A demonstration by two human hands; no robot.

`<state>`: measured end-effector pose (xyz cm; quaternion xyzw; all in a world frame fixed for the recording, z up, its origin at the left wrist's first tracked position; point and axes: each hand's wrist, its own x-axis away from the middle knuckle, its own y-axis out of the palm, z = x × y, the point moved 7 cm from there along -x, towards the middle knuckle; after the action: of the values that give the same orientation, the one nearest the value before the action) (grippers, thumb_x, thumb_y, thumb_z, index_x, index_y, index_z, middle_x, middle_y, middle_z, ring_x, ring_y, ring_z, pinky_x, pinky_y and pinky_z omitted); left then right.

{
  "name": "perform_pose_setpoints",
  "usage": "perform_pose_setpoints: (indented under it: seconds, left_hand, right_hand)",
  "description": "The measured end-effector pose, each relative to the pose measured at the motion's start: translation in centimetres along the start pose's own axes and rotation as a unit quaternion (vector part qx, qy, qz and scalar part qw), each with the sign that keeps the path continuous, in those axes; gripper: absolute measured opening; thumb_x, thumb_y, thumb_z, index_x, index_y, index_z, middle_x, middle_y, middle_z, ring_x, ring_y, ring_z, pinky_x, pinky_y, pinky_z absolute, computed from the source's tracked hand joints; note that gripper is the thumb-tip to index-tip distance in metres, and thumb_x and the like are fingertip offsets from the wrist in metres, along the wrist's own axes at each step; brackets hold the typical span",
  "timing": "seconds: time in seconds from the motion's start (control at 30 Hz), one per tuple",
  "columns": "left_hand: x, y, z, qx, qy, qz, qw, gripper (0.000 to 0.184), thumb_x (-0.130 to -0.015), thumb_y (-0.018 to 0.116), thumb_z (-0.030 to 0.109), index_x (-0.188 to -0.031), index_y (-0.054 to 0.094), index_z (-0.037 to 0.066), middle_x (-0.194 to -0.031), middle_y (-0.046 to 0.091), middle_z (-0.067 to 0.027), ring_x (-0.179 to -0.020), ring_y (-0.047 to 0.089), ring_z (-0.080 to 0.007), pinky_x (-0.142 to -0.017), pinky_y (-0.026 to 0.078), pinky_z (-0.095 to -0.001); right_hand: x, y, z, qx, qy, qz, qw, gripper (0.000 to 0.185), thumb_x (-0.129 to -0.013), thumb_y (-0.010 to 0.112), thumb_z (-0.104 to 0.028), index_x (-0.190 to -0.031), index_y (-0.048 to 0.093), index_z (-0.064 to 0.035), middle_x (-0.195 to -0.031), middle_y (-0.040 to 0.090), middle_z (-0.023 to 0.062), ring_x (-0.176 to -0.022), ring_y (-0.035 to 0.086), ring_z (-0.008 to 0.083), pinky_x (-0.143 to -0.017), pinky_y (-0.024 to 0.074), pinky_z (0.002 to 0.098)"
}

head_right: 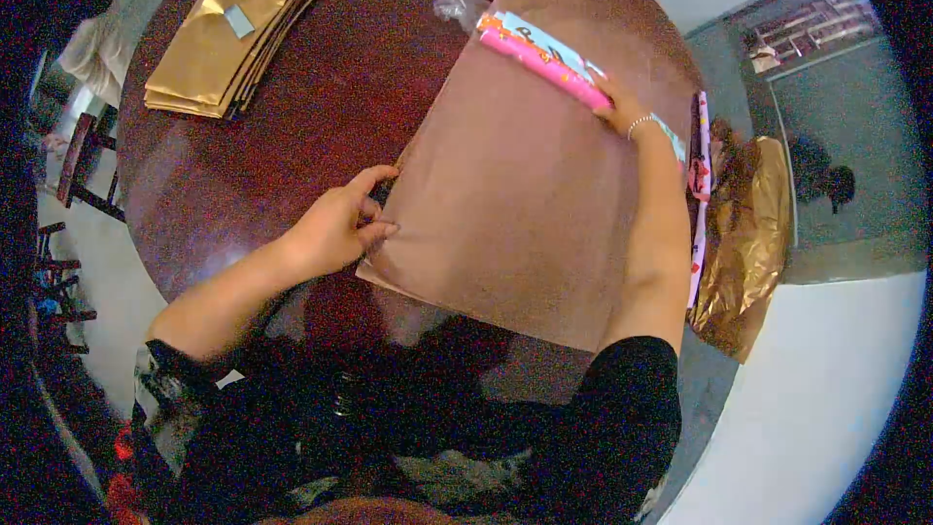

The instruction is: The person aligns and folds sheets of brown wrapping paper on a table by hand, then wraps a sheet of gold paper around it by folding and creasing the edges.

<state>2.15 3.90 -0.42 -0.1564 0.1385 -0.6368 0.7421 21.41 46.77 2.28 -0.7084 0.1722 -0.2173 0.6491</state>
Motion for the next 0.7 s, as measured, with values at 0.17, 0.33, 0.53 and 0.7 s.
perform_pose_setpoints:
  seconds: [0.17, 0.33, 0.53, 0.7]
  left_hand:
    - [0.0, 0.0, -0.2, 0.009, -0.017, -0.007, 1.0, 0.061, -0.084, 0.067, 0.006, -0.135, 0.034, 0.004, -0.072, 0.067, -0.0125, -0.065, 0.065, -0.0236, -0.062, 0.05, -0.0351]
    - [0.1, -0.2, -0.5, 0.02, -0.024, -0.002, 1.0, 0.061, -0.083, 0.067, 0.006, -0.135, 0.034, 0.005, -0.073, 0.067, -0.013, -0.066, 0.065, -0.0242, -0.063, 0.05, -0.0352]
    - [0.2, -0.2, -0.3, 0.04, -0.019, -0.002, 0.999, 0.062, -0.083, 0.067, 0.006, -0.135, 0.034, 0.006, -0.074, 0.066, -0.0139, -0.066, 0.065, -0.0246, -0.062, 0.049, -0.0358]
    - [0.1, -0.2, -0.2, -0.005, -0.001, 0.014, 1.0, 0.062, -0.082, 0.067, 0.007, -0.135, 0.035, 0.006, -0.074, 0.066, -0.0139, -0.067, 0.065, -0.0272, -0.062, 0.049, -0.0371]
  right_hand:
    - [-3.6, 0.1, 1.4, 0.075, -0.007, 0.027, 0.997, 0.075, -0.08, 0.07, -0.014, -0.145, 0.033, -0.0223, -0.137, 0.044, 0.0207, -0.127, 0.042, 0.0374, -0.107, 0.0353, 0.0406]
    - [-6.2, 1.5, 3.4, 0.18, 0.137, 0.012, 0.974, 0.072, -0.082, 0.063, -0.006, -0.145, 0.033, -0.0202, -0.136, 0.045, 0.0222, -0.128, 0.041, 0.0382, -0.102, 0.0399, 0.0438]
    - [-3.3, 1.2, -3.1, 0.236, 0.217, 0.132, 0.938, 0.06, -0.09, 0.047, -0.011, -0.147, 0.028, -0.0195, -0.141, 0.041, 0.017, -0.131, 0.038, 0.0363, -0.108, 0.0312, 0.0503]
    - [-0.7, 1.9, -15.1, 0.059, 0.002, 0.066, 0.996, 0.037, -0.093, 0.048, -0.017, -0.127, 0.052, -0.0019, -0.132, 0.049, 0.0232, -0.126, 0.043, 0.0371, -0.107, 0.0335, 0.044]
